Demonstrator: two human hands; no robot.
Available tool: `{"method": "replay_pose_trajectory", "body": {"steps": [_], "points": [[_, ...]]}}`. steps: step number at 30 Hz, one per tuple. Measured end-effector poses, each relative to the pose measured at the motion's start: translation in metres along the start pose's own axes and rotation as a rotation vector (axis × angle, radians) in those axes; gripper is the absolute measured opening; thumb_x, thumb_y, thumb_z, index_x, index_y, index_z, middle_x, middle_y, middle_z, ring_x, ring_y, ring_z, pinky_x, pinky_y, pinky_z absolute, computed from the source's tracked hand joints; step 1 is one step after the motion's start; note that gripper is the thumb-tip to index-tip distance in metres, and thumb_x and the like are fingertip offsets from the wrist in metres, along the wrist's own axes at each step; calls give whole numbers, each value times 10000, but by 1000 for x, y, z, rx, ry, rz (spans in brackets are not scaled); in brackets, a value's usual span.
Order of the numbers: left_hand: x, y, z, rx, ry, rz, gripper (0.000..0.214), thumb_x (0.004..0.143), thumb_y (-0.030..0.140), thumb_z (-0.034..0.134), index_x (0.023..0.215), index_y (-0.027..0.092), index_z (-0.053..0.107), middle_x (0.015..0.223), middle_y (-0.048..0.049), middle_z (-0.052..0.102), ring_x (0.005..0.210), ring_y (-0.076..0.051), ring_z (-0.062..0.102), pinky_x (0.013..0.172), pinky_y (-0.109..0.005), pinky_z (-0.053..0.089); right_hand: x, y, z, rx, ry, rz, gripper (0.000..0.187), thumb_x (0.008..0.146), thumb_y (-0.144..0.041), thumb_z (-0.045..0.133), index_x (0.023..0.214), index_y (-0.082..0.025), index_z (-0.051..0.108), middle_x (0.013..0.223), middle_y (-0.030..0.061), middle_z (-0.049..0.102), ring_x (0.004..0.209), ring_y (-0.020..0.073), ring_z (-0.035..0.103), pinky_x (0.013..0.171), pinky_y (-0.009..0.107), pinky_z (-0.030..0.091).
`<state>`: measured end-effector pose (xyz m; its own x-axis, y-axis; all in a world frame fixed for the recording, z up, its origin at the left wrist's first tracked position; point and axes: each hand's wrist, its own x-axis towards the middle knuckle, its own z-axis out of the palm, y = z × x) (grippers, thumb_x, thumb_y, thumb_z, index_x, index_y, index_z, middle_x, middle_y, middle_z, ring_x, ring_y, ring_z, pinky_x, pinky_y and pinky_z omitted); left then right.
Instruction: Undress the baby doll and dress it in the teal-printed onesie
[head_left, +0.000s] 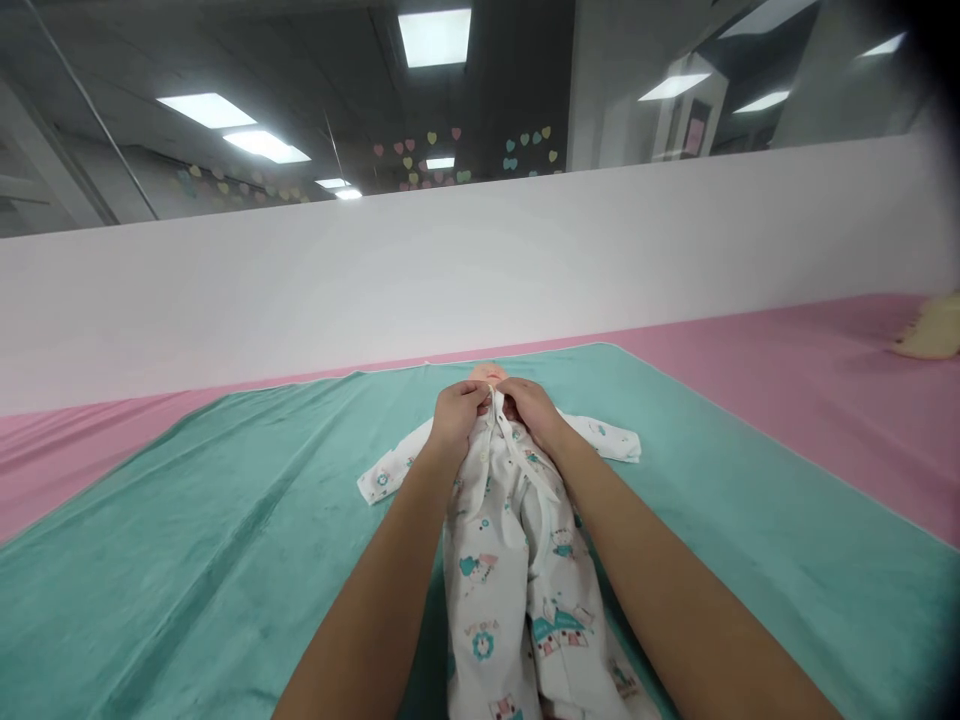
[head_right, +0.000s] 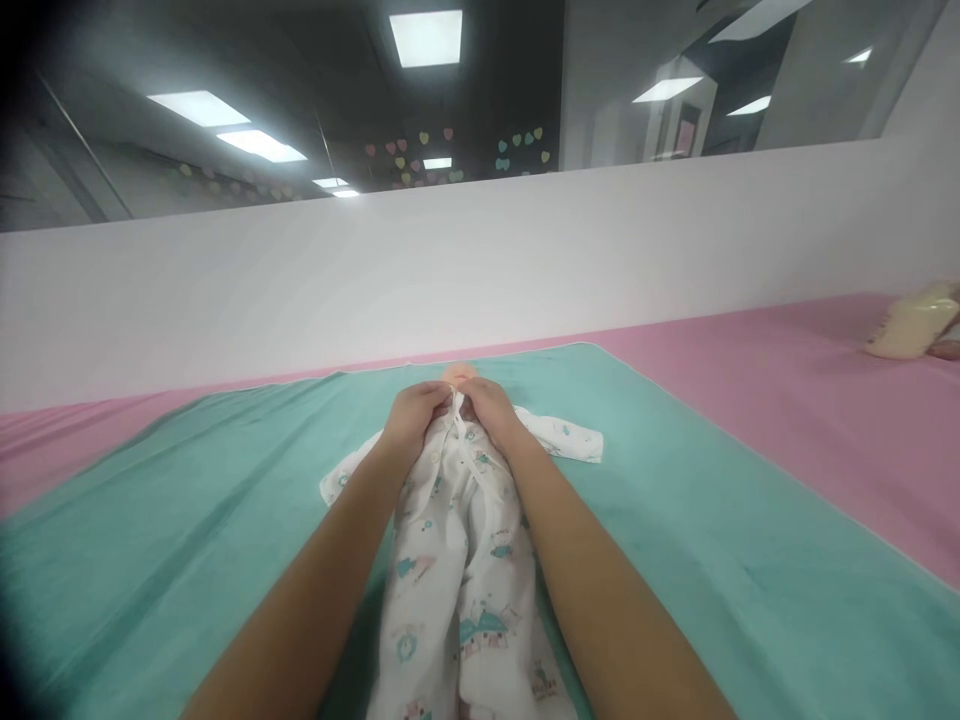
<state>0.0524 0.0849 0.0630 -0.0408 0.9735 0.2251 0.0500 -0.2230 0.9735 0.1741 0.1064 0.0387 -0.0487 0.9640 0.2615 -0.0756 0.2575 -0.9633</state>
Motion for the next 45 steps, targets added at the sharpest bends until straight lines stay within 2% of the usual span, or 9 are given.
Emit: {"method": "replay_pose_trajectory", "body": {"steps": [5, 10, 15, 23, 27, 30, 36, 41, 45], "points": [[-3, 2, 5, -13, 38, -15, 54, 633, 153, 590, 616, 127, 635, 514, 24, 521, 495, -71, 440, 530, -195, 378, 3, 4, -1, 40, 15, 32, 149, 646, -325, 566, 615, -179, 559, 534, -14, 537, 488, 109, 490, 475, 229, 398], [-5, 3, 4, 1, 53, -36, 95, 655, 141, 591, 684, 129, 680, 595, -9, 607, 539, -91, 500, 563, -211, 410, 5, 11, -1, 42, 52, 26, 107, 637, -290, 546, 598, -195, 514, 569, -26, 524, 515, 115, 506, 496, 240, 423], [-5, 3, 5, 42, 66, -26, 100, 657, 112, 585, 664, 132, 683, 570, -4, 598, 544, -101, 508, 577, -218, 422, 5, 16, -4, -24, 81, 0, 91, 634, -268, 529, 597, -203, 478, 574, -32, 522, 530, 122, 528, 522, 247, 428], [-5, 5, 6, 69, 85, -24, 53, 656, 112, 599, 644, 130, 647, 585, -10, 601, 554, -107, 525, 554, -211, 423, -4, 7, -3, -232, 89, -152, 73, 648, -265, 533, 607, -205, 528, 658, -26, 552, 618, 138, 506, 609, 272, 401], [-5, 6, 4, 56, 80, -38, 60, 646, 94, 586, 637, 127, 636, 599, -16, 611, 577, -113, 547, 573, -213, 436, -7, 3, -1, -377, 86, -314, 85, 621, -210, 548, 560, -203, 489, 750, -13, 536, 753, 156, 508, 725, 288, 388], [-5, 6, 3, 47, 70, -51, 40, 641, 111, 595, 620, 127, 624, 611, -20, 618, 577, -112, 552, 577, -216, 440, -8, 3, -1, -463, 81, -420, 63, 641, -187, 518, 592, -205, 482, 796, 0, 537, 806, 166, 524, 755, 296, 394], [-6, 8, 1, 76, 80, -50, 36, 628, 118, 606, 599, 137, 598, 550, 4, 578, 525, -96, 503, 548, -208, 420, -10, 3, -1, -541, 21, -514, 98, 691, -174, 491, 614, -212, 445, 774, 0, 528, 818, 165, 526, 742, 290, 398], [-6, 9, 0, 111, 73, -28, 148, 690, 276, 622, 633, 143, 590, 582, -8, 594, 547, -106, 518, 538, -207, 412, -12, 0, -2, -627, -15, -556, 126, 737, -196, 491, 623, -212, 440, 807, 6, 519, 841, 167, 527, 737, 290, 396], [-4, 7, 0, 175, 84, -27, 106, 653, 220, 627, 727, 148, 604, 646, -21, 630, 571, -120, 545, 542, -213, 406, -11, 1, -3, -629, -90, -572, 146, 781, -221, 466, 642, -207, 507, 906, 25, 534, 875, 165, 527, 771, 297, 397]]}}
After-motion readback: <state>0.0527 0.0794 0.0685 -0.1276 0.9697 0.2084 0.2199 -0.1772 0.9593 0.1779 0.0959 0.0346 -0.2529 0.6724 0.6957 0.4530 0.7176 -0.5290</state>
